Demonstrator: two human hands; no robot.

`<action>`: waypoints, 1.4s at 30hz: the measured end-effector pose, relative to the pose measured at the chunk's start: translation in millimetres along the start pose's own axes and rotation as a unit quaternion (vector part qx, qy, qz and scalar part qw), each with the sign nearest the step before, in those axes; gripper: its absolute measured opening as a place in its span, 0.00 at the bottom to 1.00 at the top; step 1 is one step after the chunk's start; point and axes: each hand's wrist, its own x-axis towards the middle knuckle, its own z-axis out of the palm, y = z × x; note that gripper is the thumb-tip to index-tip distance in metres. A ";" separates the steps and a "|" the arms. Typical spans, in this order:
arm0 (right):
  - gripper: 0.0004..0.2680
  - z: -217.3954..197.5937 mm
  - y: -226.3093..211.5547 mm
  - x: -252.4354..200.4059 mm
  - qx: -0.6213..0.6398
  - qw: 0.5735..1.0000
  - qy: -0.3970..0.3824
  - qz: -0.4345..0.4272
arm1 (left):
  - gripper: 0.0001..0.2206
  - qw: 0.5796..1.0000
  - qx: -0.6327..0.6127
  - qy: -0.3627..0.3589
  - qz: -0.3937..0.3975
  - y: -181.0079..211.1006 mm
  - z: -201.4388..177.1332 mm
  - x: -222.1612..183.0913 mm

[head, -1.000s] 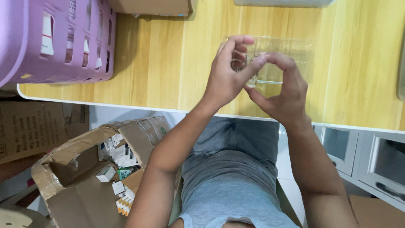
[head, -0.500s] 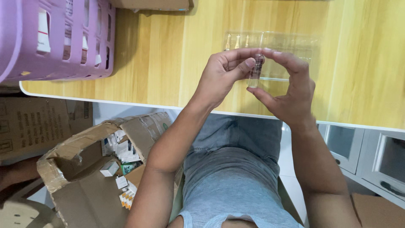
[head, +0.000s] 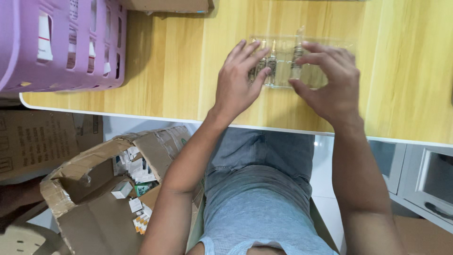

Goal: The person places small glass vials into a clear plastic tray, one by one, from a larger container. After filling the tray, the person places a folded paper insert on top and closes the tray with a lid.

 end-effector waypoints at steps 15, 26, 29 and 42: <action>0.14 12.2 -3.4 5.5 -0.010 0.998 -0.061 -0.020 | 0.15 1.000 0.023 -0.004 0.016 -1.8 12.8 -15.8; 0.12 12.7 -3.8 6.7 -0.038 0.995 -0.087 -0.034 | 0.15 0.999 0.028 0.001 0.022 -1.1 12.7 -14.3; 0.12 13.4 -5.8 4.0 -0.051 0.995 -0.072 -0.043 | 0.15 1.000 0.023 0.000 0.019 0.7 11.2 -14.5; 0.11 21.7 -6.4 1.7 -0.147 0.984 0.012 -0.096 | 0.26 0.997 0.051 -0.014 0.062 12.3 2.2 -11.0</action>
